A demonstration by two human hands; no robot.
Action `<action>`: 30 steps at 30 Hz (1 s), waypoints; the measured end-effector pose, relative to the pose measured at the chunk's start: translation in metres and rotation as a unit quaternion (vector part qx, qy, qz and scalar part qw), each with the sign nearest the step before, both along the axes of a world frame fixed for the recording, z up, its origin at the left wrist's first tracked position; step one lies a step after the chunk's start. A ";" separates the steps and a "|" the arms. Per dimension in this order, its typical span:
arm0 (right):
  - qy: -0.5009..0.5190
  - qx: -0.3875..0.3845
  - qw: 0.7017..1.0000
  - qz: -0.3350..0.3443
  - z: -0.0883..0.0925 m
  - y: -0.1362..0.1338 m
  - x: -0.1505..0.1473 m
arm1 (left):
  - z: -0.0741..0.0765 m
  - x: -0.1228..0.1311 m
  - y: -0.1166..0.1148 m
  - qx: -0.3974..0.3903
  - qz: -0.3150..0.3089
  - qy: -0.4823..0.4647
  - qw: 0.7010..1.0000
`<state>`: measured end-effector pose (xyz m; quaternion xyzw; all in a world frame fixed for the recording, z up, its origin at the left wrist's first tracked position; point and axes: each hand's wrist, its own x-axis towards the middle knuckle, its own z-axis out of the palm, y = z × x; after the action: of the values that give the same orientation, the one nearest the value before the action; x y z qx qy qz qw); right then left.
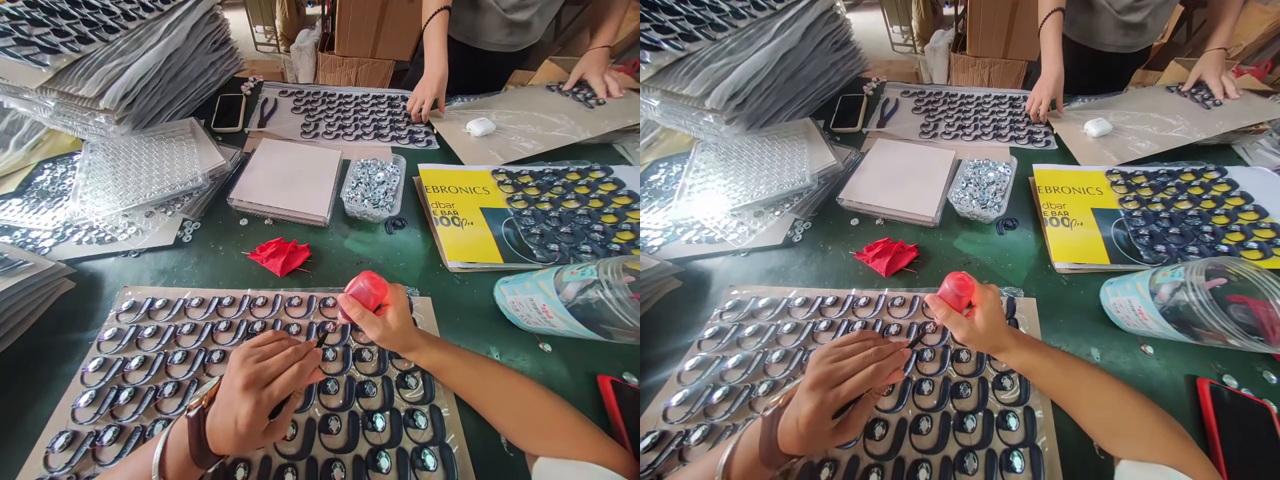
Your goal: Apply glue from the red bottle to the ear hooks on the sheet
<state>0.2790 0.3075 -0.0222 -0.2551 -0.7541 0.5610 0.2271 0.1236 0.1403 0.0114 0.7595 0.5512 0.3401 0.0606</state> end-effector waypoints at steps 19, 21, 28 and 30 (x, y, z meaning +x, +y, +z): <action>0.049 0.027 0.998 0.037 -0.008 -0.003 -0.001 | 0.004 -0.017 0.017 -0.092 0.097 -0.142 0.981; 0.052 0.002 0.998 0.039 -0.002 -0.002 0.000 | 0.003 -0.016 0.017 -0.087 0.101 -0.141 0.981; 0.007 -0.157 0.985 0.069 0.034 0.000 0.012 | -0.002 -0.001 -0.013 0.004 0.030 -0.055 0.998; 0.011 -0.171 0.983 0.059 0.029 -0.006 0.016 | -0.002 0.005 -0.023 0.023 -0.010 0.005 1.000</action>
<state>0.2951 0.3015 0.0066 -0.2387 -0.6586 0.6966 0.1546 0.1284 0.1173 0.0092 0.7679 0.5356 0.3486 0.0438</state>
